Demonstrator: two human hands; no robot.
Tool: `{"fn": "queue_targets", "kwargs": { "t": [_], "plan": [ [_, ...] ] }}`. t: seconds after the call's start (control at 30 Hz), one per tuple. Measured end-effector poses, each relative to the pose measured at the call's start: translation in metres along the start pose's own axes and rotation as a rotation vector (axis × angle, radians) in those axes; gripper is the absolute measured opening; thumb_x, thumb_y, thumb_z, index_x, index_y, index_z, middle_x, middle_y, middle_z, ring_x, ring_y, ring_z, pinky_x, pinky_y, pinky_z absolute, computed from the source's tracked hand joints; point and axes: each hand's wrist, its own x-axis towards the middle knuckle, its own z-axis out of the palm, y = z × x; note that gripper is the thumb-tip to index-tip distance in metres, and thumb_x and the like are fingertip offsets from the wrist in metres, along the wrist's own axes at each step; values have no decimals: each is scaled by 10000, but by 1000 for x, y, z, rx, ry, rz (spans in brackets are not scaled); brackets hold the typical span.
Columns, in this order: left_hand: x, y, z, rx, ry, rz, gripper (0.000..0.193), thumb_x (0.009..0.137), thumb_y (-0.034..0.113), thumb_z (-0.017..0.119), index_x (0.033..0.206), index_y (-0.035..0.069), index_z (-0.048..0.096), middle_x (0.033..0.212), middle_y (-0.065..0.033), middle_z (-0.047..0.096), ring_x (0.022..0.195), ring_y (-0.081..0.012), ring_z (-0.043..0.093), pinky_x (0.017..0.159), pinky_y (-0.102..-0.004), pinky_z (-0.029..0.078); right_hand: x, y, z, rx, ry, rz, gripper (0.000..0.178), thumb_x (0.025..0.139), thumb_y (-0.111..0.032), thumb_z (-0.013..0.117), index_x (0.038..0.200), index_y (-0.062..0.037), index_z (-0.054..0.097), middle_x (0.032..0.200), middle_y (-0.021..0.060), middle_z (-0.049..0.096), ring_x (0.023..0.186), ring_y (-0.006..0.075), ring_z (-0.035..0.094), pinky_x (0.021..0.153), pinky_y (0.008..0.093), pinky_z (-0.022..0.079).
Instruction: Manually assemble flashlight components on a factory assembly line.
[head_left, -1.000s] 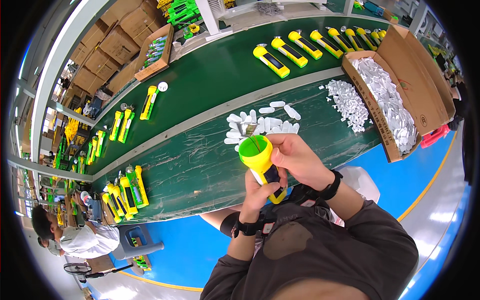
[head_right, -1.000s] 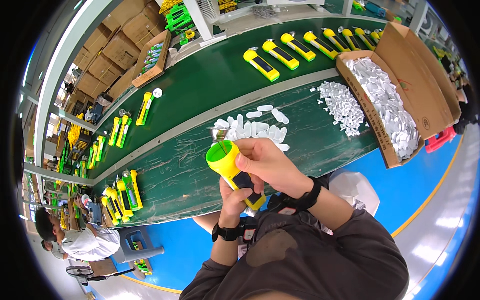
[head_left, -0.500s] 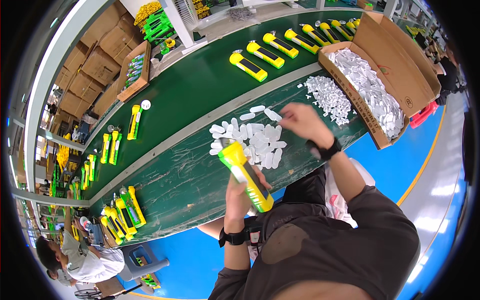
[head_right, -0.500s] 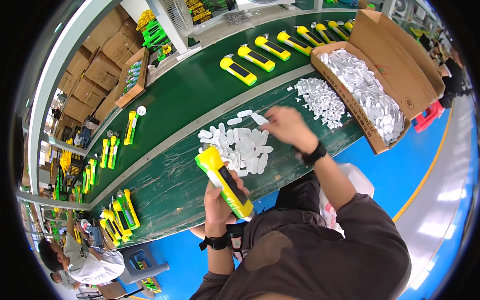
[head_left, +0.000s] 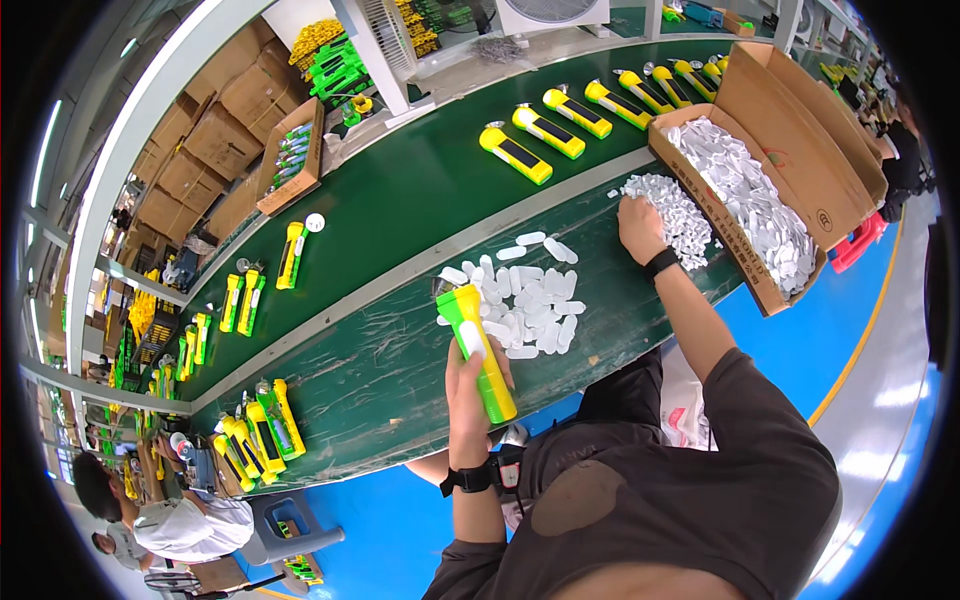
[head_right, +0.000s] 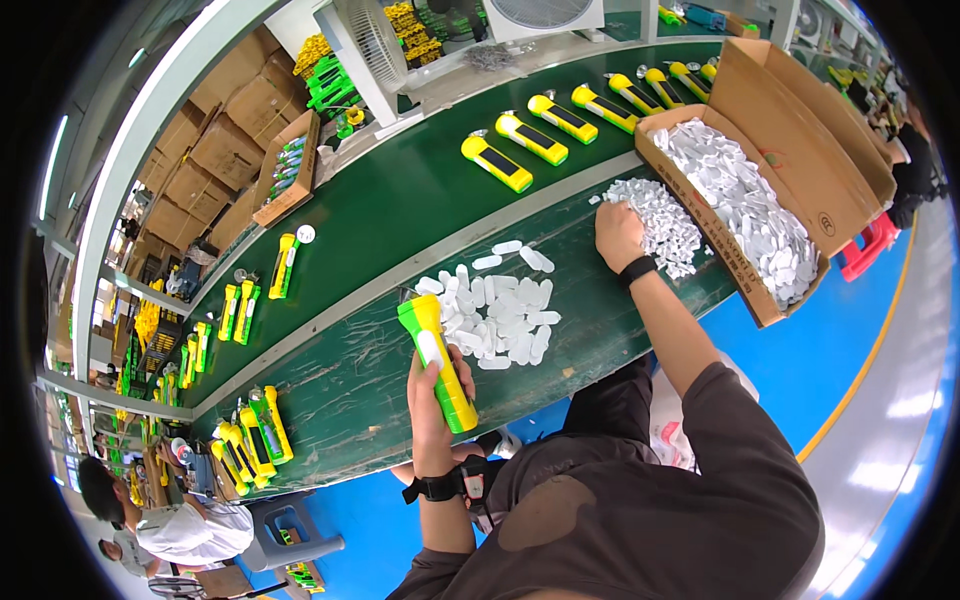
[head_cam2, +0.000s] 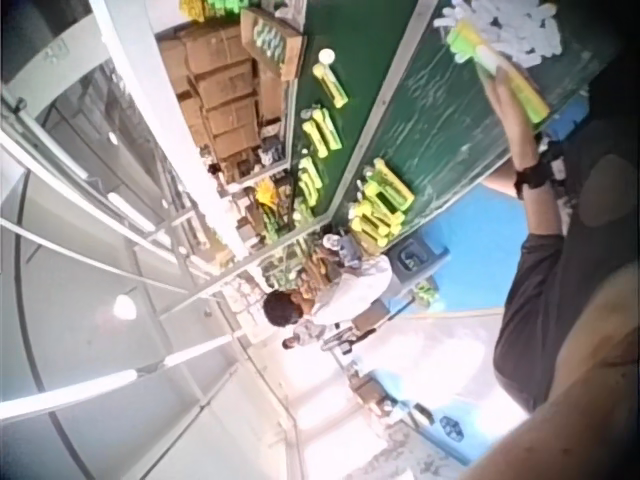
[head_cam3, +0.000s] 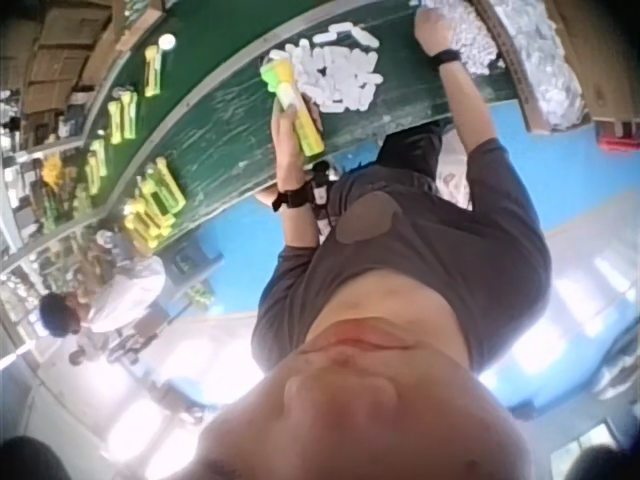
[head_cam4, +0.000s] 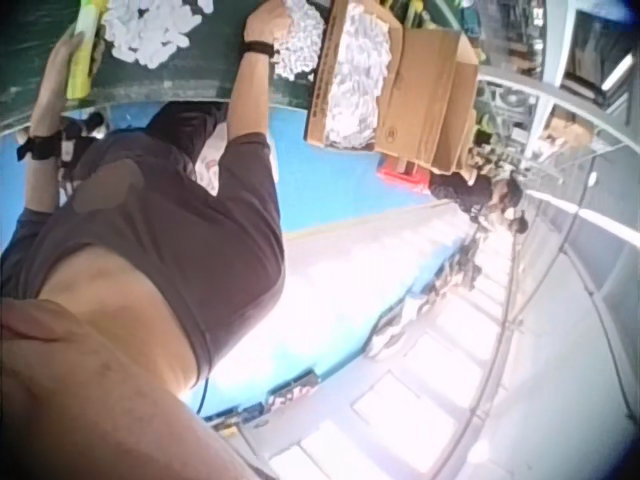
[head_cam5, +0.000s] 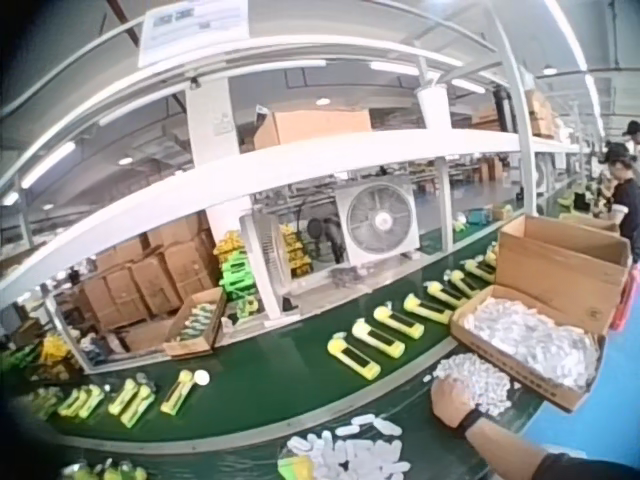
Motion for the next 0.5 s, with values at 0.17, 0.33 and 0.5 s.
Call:
{"fn": "queue_targets", "kwargs": {
  "t": [0.17, 0.33, 0.5],
  "plan": [
    [1, 2, -3, 8, 21, -16, 411, 878, 266, 510, 1175, -1, 415, 940, -88, 509, 661, -160, 538, 530, -275, 463, -5, -12, -5, -22, 11, 12, 132, 783, -54, 614, 901, -4, 644, 982, 209, 627, 834, 333, 668, 677, 399, 560],
    [2, 4, -3, 18, 59, 1, 368, 892, 254, 492, 1152, 1, 427, 936, -84, 515, 680, -152, 539, 542, -271, 465, -10, -15, -28, 202, 5, -31, 76, 836, -68, 592, 874, -3, 578, 835, 187, 639, 758, 294, 671, 617, 379, 543],
    [10, -3, -4, -4, 77, -1, 320, 910, 211, 473, 1146, 0, 423, 945, -83, 524, 699, -145, 543, 557, -275, 474, -18, -45, -62, 1401, -434, -75, 95, 851, -58, 617, 848, 25, 570, 797, 92, 650, 706, 142, 650, 623, 249, 518]
  ]
}}
